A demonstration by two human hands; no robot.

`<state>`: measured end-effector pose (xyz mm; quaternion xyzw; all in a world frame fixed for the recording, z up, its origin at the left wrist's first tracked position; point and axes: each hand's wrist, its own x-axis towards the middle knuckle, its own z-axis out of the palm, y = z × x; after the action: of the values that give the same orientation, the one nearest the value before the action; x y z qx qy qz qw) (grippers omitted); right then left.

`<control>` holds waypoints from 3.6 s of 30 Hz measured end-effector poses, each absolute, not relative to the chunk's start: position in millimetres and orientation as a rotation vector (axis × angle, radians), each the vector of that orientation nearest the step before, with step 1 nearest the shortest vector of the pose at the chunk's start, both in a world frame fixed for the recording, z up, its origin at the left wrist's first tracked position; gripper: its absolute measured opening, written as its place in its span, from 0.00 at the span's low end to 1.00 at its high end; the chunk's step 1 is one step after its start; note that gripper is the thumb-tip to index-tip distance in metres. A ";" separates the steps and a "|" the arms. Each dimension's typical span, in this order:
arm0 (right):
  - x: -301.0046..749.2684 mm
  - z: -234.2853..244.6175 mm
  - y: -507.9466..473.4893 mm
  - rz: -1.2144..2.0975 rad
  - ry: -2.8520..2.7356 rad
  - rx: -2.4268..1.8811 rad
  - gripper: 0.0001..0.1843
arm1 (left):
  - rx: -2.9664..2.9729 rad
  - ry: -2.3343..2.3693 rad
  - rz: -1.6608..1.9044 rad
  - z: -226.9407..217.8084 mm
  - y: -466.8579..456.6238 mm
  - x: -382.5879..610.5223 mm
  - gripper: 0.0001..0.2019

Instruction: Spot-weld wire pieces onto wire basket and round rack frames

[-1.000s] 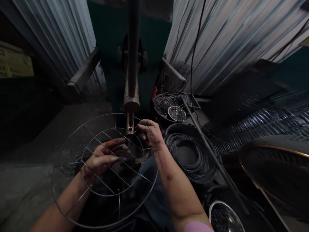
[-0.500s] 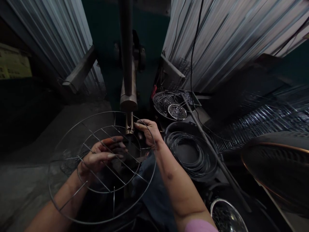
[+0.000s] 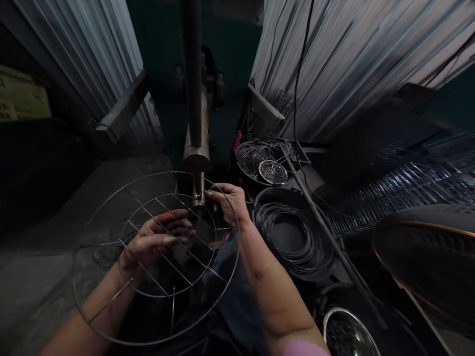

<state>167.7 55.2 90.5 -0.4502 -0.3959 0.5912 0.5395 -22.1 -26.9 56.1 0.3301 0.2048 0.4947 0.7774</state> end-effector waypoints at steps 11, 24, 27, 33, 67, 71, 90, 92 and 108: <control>154.9 80.0 67.3 1.205 -0.900 -0.941 0.15 | 0.651 0.451 1.107 67.6 -21.1 -21.8 0.24; 148.7 83.6 75.1 1.219 -0.945 -0.952 0.14 | 0.603 0.409 1.140 63.9 -17.6 -23.1 0.25; 148.9 82.8 77.4 1.217 -0.956 -0.976 0.14 | 0.598 0.419 1.154 62.7 -15.4 -22.9 0.24; 147.6 77.3 83.9 1.199 -0.981 -0.977 0.15 | 0.625 0.403 1.161 56.1 -12.1 -24.1 0.25; 235.5 54.8 -126.2 1.438 -0.857 -1.186 0.22 | 0.643 0.387 0.947 32.9 -44.4 24.6 0.47; 216.4 58.2 -133.5 1.321 -0.975 -1.118 0.21 | 0.329 0.663 1.003 30.4 -24.9 23.8 0.20; 205.8 59.8 -19.0 1.072 -0.969 -1.176 0.13 | 0.163 0.307 0.885 62.5 -44.5 8.5 0.32; 193.8 62.8 -6.1 1.089 -0.964 -1.154 0.12 | 0.153 0.324 0.901 62.6 -46.8 3.2 0.31; 156.4 71.0 34.6 0.877 -1.167 -1.201 0.07 | 0.233 0.148 1.021 55.3 -46.8 -2.2 0.24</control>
<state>156.4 34.6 71.0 -0.5150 -0.5005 0.3761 0.5855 -2.2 -46.8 55.3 0.1112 0.0708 0.4870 0.8634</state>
